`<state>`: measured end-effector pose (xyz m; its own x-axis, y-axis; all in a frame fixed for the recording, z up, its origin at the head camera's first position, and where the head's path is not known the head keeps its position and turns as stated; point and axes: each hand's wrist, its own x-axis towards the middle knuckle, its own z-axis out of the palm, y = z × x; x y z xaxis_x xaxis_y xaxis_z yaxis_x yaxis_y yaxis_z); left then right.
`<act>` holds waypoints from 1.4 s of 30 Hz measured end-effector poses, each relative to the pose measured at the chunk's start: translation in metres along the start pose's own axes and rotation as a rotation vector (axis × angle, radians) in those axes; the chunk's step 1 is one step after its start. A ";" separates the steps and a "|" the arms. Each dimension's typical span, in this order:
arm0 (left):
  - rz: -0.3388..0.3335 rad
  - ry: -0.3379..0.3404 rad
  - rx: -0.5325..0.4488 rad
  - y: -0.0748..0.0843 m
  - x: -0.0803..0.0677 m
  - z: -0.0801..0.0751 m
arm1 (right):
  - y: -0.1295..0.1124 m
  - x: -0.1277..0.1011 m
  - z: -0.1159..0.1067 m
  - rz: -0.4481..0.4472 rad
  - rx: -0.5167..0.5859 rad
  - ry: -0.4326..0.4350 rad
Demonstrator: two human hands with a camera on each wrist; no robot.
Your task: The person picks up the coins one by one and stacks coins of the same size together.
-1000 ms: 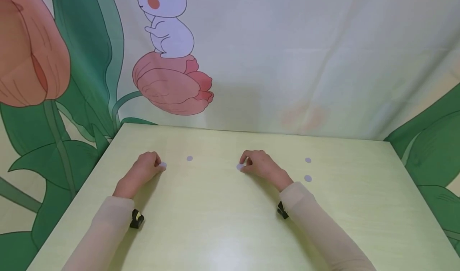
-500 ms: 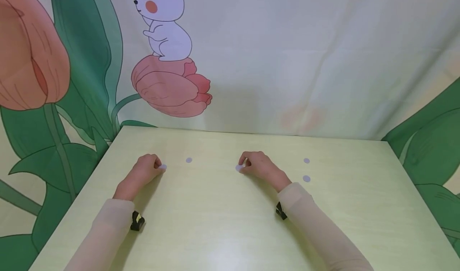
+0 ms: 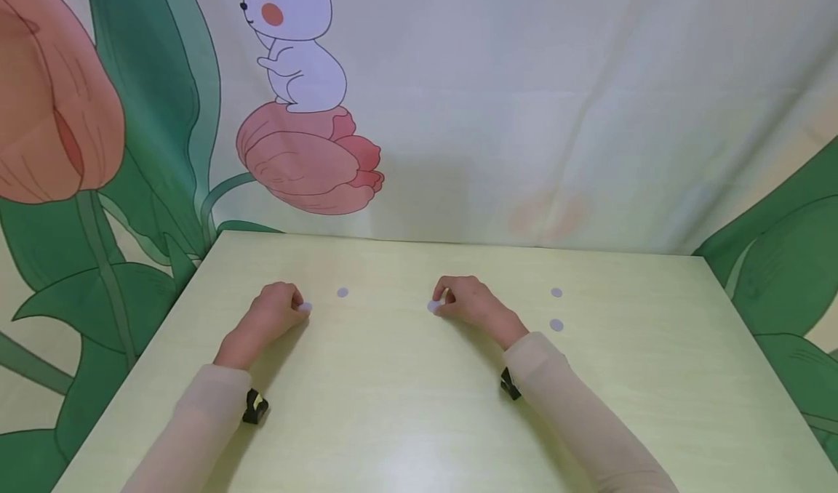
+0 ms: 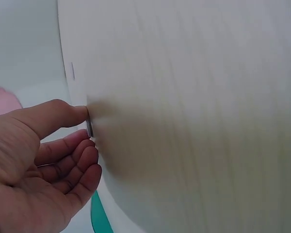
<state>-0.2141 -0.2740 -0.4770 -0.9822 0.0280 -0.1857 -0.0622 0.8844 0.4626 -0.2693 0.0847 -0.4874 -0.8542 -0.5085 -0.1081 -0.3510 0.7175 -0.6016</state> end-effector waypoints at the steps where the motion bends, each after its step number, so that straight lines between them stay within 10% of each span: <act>1: 0.020 0.006 0.012 0.004 0.001 0.002 | 0.000 0.000 0.000 -0.001 -0.001 0.002; 10: 0.158 0.024 -0.004 0.039 0.004 0.026 | -0.001 0.004 0.005 -0.005 -0.005 0.001; 42: 0.217 0.031 -0.030 0.086 0.011 0.040 | 0.000 0.000 -0.002 0.012 -0.021 -0.003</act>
<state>-0.2234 -0.1792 -0.4735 -0.9781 0.2016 -0.0519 0.1469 0.8449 0.5143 -0.2698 0.0858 -0.4855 -0.8574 -0.5011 -0.1175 -0.3487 0.7335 -0.5833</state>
